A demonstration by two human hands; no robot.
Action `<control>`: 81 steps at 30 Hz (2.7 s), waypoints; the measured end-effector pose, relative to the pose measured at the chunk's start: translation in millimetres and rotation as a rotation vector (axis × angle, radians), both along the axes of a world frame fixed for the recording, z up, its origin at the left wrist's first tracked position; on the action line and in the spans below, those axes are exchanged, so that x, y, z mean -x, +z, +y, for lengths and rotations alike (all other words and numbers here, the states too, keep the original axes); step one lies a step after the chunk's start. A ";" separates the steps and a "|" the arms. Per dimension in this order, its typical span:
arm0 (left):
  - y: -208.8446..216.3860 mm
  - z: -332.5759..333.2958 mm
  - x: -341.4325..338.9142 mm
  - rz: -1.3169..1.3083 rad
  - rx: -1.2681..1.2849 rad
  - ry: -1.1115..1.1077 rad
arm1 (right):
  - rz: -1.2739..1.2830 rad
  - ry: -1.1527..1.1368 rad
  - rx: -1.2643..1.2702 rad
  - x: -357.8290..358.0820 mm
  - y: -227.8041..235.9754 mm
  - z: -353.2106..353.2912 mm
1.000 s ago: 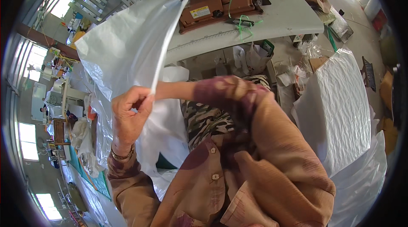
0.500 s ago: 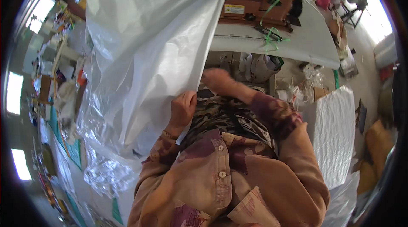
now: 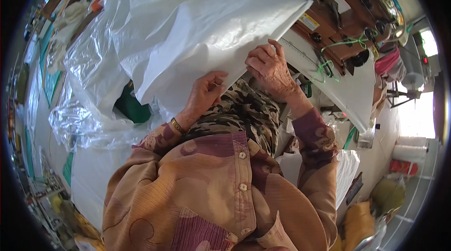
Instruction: The person aligns the edges of a large white plastic sheet and sews it using a sewing machine. They repeatedly adjust the plastic, guide it through the machine, and pull the finished section away to continue the process.
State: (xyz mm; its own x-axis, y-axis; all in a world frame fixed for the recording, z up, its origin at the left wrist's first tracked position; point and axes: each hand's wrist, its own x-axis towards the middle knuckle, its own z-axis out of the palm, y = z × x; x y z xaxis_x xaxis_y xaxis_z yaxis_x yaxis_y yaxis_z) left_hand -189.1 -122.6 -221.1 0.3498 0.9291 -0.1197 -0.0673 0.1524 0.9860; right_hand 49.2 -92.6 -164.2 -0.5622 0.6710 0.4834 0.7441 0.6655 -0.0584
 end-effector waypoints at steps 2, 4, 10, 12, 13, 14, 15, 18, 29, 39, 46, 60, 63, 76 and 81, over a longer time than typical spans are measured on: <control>-5.1 -3.7 -2.3 -0.034 -0.132 0.005 | -0.017 0.033 0.000 8.3 1.4 -2.9; -3.8 -5.2 -4.0 0.015 -0.259 0.014 | -0.031 0.043 0.027 13.7 5.4 -7.0; -1.5 -1.9 -13.6 0.190 -0.509 0.166 | -0.071 0.030 0.083 12.6 17.5 -5.8; -3.9 0.1 -15.6 0.173 -0.553 0.214 | -0.083 0.033 0.100 13.0 24.5 -4.6; -2.7 1.0 -14.6 0.200 -0.610 0.219 | -0.068 0.038 0.105 13.5 26.4 -3.6; 0.4 1.8 -12.4 0.227 -0.668 0.225 | -0.053 0.043 0.109 13.9 28.2 -2.6; 4.4 2.2 -10.3 0.254 -0.725 0.231 | -0.039 0.048 0.113 14.1 29.9 -1.5; 24.5 0.0 -3.3 0.317 -0.785 0.188 | -0.038 0.040 0.112 12.8 33.8 2.1; 34.2 0.8 0.7 0.358 -0.923 0.142 | 0.007 0.029 0.124 -13.8 58.0 27.3; 49.4 14.2 4.3 0.307 -0.900 0.019 | -0.091 -0.032 0.096 -54.5 69.9 63.4; 42.3 14.9 -16.3 0.519 -1.177 -0.226 | -0.130 -0.325 -0.287 -86.7 64.7 82.5; 36.5 59.9 -59.5 0.619 -1.306 -0.385 | 0.838 -0.818 0.076 -66.2 -5.9 73.9; 44.9 80.9 -84.3 0.626 -1.403 -0.389 | 0.850 -0.823 0.100 -67.5 -0.8 70.0; 77.7 159.7 -169.4 0.714 -1.572 -0.176 | 0.996 -0.764 0.114 -78.1 -14.5 72.7; 98.3 176.1 -192.0 0.695 -1.410 -0.090 | 1.017 -0.760 0.053 -72.1 -8.9 76.4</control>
